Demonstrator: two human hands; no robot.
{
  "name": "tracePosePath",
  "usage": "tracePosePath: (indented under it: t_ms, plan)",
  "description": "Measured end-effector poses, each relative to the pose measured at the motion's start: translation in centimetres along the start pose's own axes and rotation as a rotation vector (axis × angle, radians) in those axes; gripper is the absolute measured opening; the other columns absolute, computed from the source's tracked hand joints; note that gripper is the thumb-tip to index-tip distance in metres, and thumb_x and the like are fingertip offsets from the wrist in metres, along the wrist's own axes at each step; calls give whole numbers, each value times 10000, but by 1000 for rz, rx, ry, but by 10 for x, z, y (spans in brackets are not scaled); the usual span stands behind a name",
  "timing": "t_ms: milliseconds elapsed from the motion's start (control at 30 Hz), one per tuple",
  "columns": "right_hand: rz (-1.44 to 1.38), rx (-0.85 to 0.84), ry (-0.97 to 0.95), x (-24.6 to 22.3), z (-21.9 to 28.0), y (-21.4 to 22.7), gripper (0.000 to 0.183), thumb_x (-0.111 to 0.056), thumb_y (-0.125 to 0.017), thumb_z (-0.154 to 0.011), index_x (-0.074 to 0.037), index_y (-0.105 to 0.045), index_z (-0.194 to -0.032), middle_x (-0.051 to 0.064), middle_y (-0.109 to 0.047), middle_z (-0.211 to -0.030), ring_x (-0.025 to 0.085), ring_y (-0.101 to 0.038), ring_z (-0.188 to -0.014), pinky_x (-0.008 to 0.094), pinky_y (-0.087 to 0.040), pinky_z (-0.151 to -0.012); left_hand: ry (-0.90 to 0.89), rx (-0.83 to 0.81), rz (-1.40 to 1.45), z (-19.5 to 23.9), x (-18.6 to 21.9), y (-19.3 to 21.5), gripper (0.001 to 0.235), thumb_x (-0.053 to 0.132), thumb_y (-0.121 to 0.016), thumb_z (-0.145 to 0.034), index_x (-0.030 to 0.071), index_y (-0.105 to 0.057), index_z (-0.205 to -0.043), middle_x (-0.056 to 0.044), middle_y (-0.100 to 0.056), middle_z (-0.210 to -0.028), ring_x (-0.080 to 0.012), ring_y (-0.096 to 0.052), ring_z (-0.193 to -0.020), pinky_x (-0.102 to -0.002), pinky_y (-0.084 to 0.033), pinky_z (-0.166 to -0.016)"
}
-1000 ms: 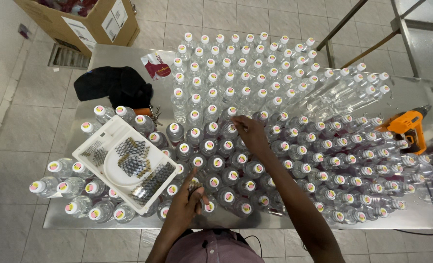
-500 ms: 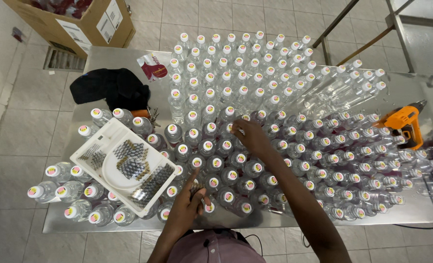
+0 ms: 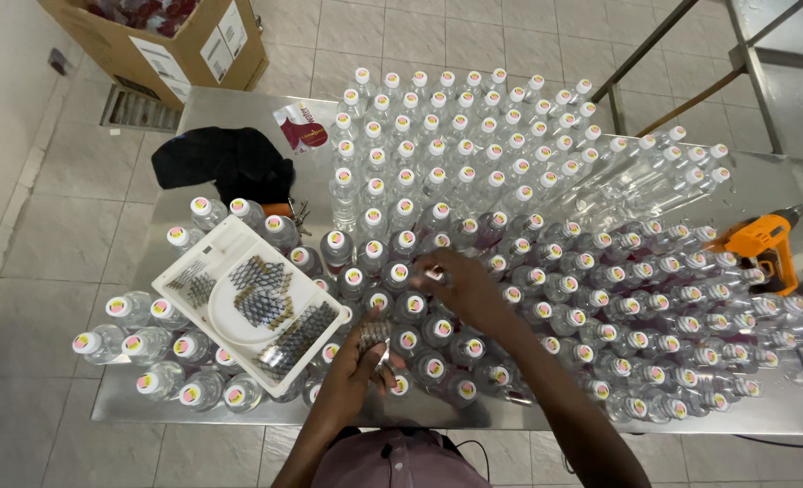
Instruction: The person repeatedly picks up small metal caps from a white tray and screws them onto the tops of numerous clear plastic bottles arranged on a stainless steel table. The person works systematically across the rows of bottles, securing each cap by hand.
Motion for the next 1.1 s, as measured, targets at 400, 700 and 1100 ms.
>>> tracePosePath:
  t_ms: [400,700,1100]
  plan:
    - [-406,-186,-168,-26,44,-54,275,-204,-934,-830,-143,-867,-1090,27,-886,-936,119,-837,-898,278,-631,-833,58,-31,-316,19,35,-14,540,296,-528,-1095,207,-535,-1628,-43,-840,-872,-107,-650,-573,-284,-521,-546]
    - [-504,-121,-279,-4,24,-59,229,-187,-886,-886,-133,-889,-1108,36,-907,-1037,111,-822,-986,257,-622,-903,7,3,-251,18,22,15,367,301,-448,-1131,117,-659,-1369,-56,-813,-900,-123,-631,-593,-296,-512,-565]
    - [233,197,205,63,-101,-32,456,-449,-497,-1134,-200,-737,-1431,104,-848,-1138,304,-792,-891,451,-554,-711,23,119,-49,28,5,44,387,282,-507,-1113,56,-733,-1331,-93,-766,-832,-132,-604,-582,-295,-459,-504]
Point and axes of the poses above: each hand's wrist, its own z-axis away from the middle knuckle, its own y-axis out of the back of the hand, x = y × z, the point moved 10 cm from there along -z, towards the middle knuckle
